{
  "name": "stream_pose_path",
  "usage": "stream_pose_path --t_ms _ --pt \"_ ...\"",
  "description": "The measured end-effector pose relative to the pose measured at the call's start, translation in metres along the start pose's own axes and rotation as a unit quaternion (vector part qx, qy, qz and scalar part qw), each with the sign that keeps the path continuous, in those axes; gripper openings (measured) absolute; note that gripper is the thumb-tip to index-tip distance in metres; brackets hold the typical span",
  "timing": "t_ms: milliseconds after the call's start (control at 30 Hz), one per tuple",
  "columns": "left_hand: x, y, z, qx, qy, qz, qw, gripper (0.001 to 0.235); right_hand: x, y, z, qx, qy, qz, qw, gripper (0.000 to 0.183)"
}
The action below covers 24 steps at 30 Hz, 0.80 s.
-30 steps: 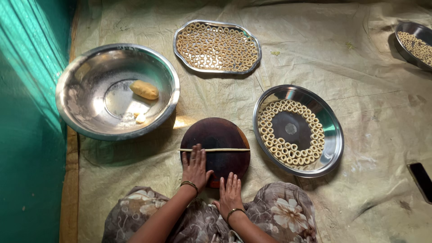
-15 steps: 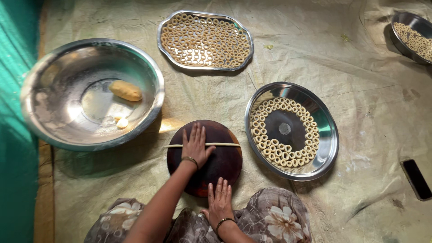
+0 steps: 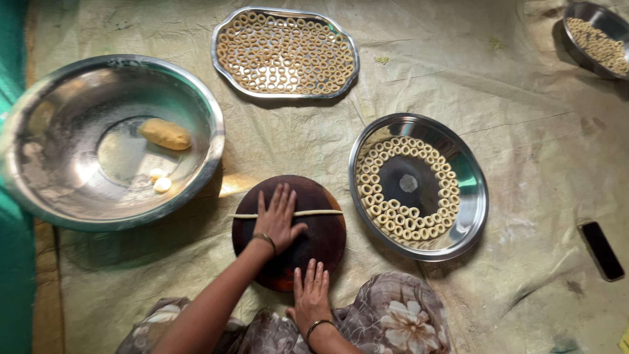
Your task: The person rolls small pieces of dough into thin ropes on a wooden board, then shapes them into rings and places them on a metal tray. The process is repeated continuously with additional dough pieces.
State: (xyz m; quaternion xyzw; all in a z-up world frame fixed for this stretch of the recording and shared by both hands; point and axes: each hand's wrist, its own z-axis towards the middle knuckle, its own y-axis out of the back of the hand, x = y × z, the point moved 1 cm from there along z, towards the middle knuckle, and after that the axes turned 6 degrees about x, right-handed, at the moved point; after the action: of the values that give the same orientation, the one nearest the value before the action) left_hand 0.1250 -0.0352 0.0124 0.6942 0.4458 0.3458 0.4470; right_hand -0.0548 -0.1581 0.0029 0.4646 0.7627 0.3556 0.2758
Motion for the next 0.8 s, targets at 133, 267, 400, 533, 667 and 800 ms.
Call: stream_pose_path --t_ms 133,267,400,533,667,800 --pt "-0.017 -0.019 -0.049 0.014 -0.024 -0.030 0.999 0.091 -0.001 0.006 -0.003 -0.015 -0.005 -0.012 1.000 0.105" --pt "-0.026 -0.030 -0.071 -0.226 -0.056 -0.066 0.970 0.088 0.000 0.002 -0.002 0.030 -0.007 -0.004 1.000 0.093" --pt "-0.038 -0.040 -0.065 -0.003 0.004 -0.071 0.997 0.093 0.000 -0.013 0.005 -0.042 -0.015 -0.023 0.999 0.071" --pt "-0.070 -0.025 -0.044 -0.217 -0.038 -0.108 0.969 0.090 0.005 -0.036 0.015 -0.062 -0.016 -0.038 0.997 0.072" --pt "-0.089 -0.003 -0.013 -0.040 -0.007 -0.098 0.994 0.093 0.010 -0.054 0.033 -0.125 -0.022 -0.006 0.992 0.072" --pt "-0.086 0.020 0.025 -0.018 0.069 -0.080 0.994 0.097 0.012 -0.072 0.044 -0.266 -0.018 0.064 0.962 0.061"
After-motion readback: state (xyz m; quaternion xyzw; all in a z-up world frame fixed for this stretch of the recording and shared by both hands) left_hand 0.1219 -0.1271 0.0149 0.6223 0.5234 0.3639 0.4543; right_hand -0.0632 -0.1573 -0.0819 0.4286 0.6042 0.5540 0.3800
